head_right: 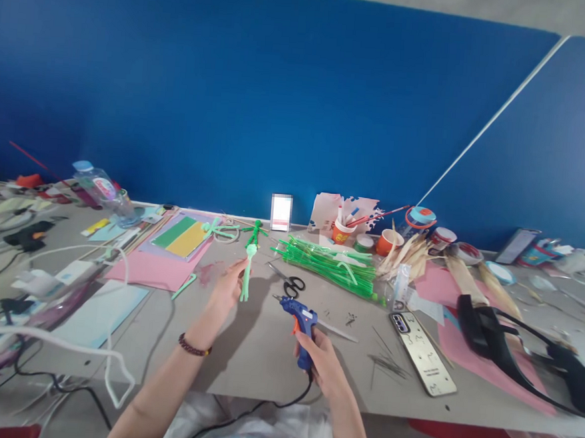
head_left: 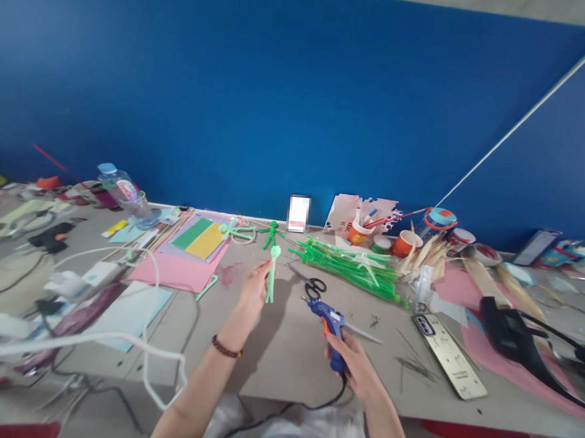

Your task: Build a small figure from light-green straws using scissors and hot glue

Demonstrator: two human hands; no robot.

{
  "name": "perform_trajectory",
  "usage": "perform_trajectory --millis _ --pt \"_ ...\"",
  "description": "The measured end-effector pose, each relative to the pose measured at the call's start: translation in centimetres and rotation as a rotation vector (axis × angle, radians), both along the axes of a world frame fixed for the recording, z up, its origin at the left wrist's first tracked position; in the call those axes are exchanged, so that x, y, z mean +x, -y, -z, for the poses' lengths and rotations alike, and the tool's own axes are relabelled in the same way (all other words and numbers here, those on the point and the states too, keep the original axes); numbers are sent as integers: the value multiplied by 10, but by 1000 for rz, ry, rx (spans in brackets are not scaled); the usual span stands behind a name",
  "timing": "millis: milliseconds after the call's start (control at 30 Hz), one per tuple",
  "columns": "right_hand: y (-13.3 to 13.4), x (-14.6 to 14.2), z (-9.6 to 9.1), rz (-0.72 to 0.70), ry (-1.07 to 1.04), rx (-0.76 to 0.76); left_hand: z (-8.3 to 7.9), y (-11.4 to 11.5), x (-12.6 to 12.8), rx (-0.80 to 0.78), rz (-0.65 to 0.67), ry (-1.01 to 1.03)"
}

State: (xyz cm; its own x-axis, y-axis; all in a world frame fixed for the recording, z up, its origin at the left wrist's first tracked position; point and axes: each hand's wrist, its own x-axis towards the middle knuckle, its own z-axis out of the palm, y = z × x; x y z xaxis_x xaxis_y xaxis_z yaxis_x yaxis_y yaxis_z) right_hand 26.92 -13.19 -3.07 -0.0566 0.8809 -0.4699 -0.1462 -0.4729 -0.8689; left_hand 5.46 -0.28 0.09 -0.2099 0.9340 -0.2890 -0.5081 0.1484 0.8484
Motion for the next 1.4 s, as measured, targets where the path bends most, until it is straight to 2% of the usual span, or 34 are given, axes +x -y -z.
perform_trajectory --millis 100,233,400,667,933,1100,1400 --pt "-3 -4 -11 62 -123 11 1 6 6 -51 48 -20" --pt "-9 -10 -22 100 -181 102 -4 15 14 -1 78 -45" --pt "-17 -17 -23 129 -63 243 -4 22 25 30 100 -22" --pt "-24 -25 -32 33 110 396 -14 37 35 14 149 22" --pt "-23 -26 -35 25 211 394 -15 41 38 -27 129 138" --pt "-24 -26 -37 6 271 393 -18 43 37 -18 141 141" --pt "-22 -28 -31 83 389 352 -20 45 36 -47 135 133"
